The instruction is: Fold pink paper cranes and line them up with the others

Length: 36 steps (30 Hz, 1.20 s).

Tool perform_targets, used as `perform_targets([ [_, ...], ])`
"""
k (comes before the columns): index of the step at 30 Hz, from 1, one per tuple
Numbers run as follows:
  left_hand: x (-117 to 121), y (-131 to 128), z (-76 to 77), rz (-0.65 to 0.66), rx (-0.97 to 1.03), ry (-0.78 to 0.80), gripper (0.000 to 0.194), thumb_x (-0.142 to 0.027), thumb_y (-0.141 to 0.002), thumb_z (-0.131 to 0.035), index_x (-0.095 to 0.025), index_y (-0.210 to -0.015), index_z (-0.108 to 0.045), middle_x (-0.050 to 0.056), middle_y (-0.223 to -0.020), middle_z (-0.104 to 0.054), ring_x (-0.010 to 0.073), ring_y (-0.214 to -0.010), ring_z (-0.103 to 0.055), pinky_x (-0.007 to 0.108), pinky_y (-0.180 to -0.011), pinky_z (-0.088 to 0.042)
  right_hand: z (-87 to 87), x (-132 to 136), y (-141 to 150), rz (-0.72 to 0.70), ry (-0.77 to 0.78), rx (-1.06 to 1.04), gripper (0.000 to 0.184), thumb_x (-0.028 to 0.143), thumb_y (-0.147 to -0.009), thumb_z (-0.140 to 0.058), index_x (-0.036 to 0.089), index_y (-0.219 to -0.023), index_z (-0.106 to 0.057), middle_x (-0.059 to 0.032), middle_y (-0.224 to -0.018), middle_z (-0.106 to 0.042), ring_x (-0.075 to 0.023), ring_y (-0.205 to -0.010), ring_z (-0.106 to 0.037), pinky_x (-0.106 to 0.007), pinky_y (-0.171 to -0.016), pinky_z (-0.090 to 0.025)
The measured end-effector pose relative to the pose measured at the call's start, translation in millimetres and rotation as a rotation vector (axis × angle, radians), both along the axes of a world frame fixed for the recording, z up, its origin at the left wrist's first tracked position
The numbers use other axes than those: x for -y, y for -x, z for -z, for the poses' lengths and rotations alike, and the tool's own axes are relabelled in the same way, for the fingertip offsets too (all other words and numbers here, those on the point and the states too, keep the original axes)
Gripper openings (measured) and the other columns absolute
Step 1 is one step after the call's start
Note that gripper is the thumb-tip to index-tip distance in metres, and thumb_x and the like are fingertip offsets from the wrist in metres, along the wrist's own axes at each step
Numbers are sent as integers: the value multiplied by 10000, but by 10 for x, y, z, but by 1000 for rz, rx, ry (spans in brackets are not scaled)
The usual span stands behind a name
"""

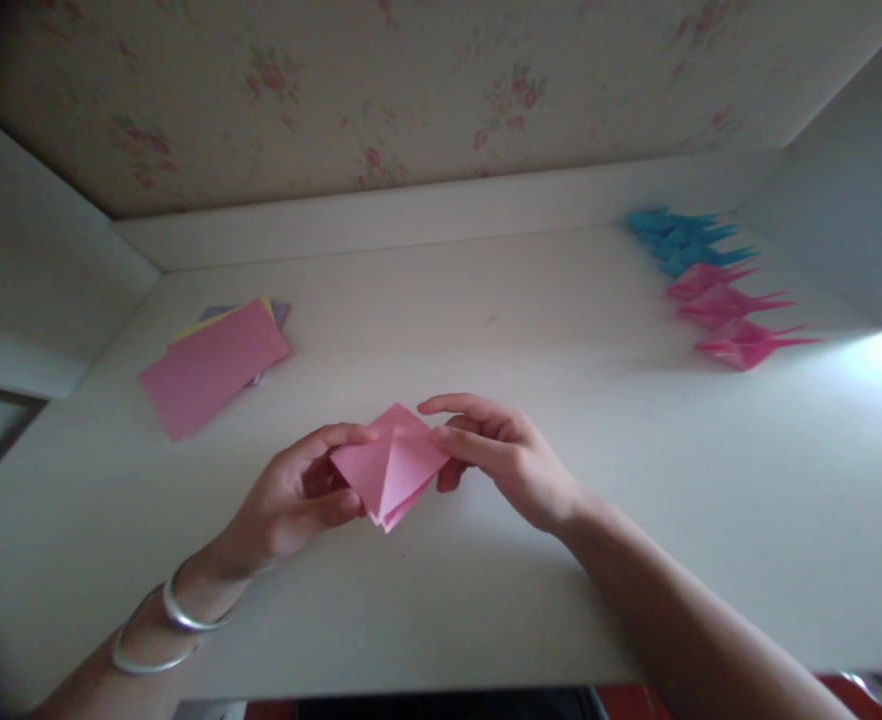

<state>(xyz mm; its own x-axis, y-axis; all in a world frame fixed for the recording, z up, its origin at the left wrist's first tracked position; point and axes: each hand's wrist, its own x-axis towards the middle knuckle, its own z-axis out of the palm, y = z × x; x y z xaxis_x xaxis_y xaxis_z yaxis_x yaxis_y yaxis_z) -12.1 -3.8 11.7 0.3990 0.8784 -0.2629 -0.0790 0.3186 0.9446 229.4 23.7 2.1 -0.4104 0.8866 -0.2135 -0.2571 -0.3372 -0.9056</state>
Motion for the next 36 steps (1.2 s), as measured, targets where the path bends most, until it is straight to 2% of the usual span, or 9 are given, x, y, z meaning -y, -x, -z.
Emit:
perform_targets([
  [4, -42, 11, 12, 12, 20, 10, 402, -291, -777, -794, -199, -1140, -647, 24, -828, -625, 117, -679, -584, 199, -589, -464, -50, 22, -7, -107, -47, -16, 242, 334, -843, -730, 199, -1043, -731, -32, -843, -720, -141, -703, -662, -270, -680, -537],
  [8, -71, 3, 14, 14, 14, -3, 367, -342, -790, -779, -182, -1103, -674, 46, -860, -668, 139, -696, -636, 237, -636, -518, -95, 35, 16, -207, -5, -72, 291, 226, -780, -795, 196, -1062, -726, -32, -902, -740, -136, -785, -688, -253, -734, -544],
  [13, -84, -3, 58, -4, -3, -71, 319, -399, -814, -746, -171, -1034, -716, 42, -857, -684, 126, -668, -626, 237, -608, -540, -47, 16, 40, -170, -57, -37, 253, 258, -800, -782, 150, -1026, -750, -59, -872, -744, -128, -733, -661, -240, -682, -534],
  [16, -92, -19, 76, -14, -47, -117, 312, -429, -868, -678, -156, -1009, -731, 58, -845, -689, 150, -716, -625, 241, -599, -538, -26, 9, 49, -153, -117, 35, 215, 298, -828, -756, 151, -985, -770, -50, -817, -731, -110, -672, -615, -221, -627, -505],
  [20, -97, -56, 65, -19, -131, -141, 356, -452, -937, -567, -142, -978, -737, 60, -812, -684, 149, -703, -613, 240, -597, -522, -27, 26, 58, -183, -117, 73, 242, 294, -797, -784, 167, -1002, -761, -48, -895, -731, -125, -756, -632, -231, -688, -507],
  [23, -83, -61, 62, -26, -154, -156, 330, -440, -914, -612, -161, -1054, -718, 40, -807, -678, 127, -662, -598, 229, -603, -514, -22, 39, 54, -223, -130, 145, 304, 291, -775, -801, 156, -1039, -736, -38, -859, -713, -127, -740, -623, -231, -668, -493],
  [27, -60, -26, 83, -25, -23, -115, 363, -447, -860, -682, -184, -1110, -676, 39, -880, -663, 136, -691, -619, 242, -617, -530, -10, 30, 45, -213, -135, 127, 370, 291, -798, -780, 166, -1134, -690, -25, -847, -688, -122, -724, -610, -232, -651, -484],
  [32, -55, -30, 72, 17, 61, -50, 480, -348, -815, -759, -208, -1242, -591, 65, -1007, -669, 157, -776, -637, 255, -665, -534, -4, 11, 54, -153, -159, 88, 307, 303, -846, -731, 163, -1118, -712, -35, -837, -702, -116, -703, -615, -239, -657, -497],
  [36, -65, -64, 29, -7, 50, -11, 431, -389, -857, -703, -193, -1224, -589, 85, -1057, -665, 151, -754, -640, 252, -645, -536, 17, 16, 58, -127, -191, 114, 342, 286, -787, -787, 170, -1101, -715, -49, -912, -721, -133, -764, -649, -249, -698, -521],
])
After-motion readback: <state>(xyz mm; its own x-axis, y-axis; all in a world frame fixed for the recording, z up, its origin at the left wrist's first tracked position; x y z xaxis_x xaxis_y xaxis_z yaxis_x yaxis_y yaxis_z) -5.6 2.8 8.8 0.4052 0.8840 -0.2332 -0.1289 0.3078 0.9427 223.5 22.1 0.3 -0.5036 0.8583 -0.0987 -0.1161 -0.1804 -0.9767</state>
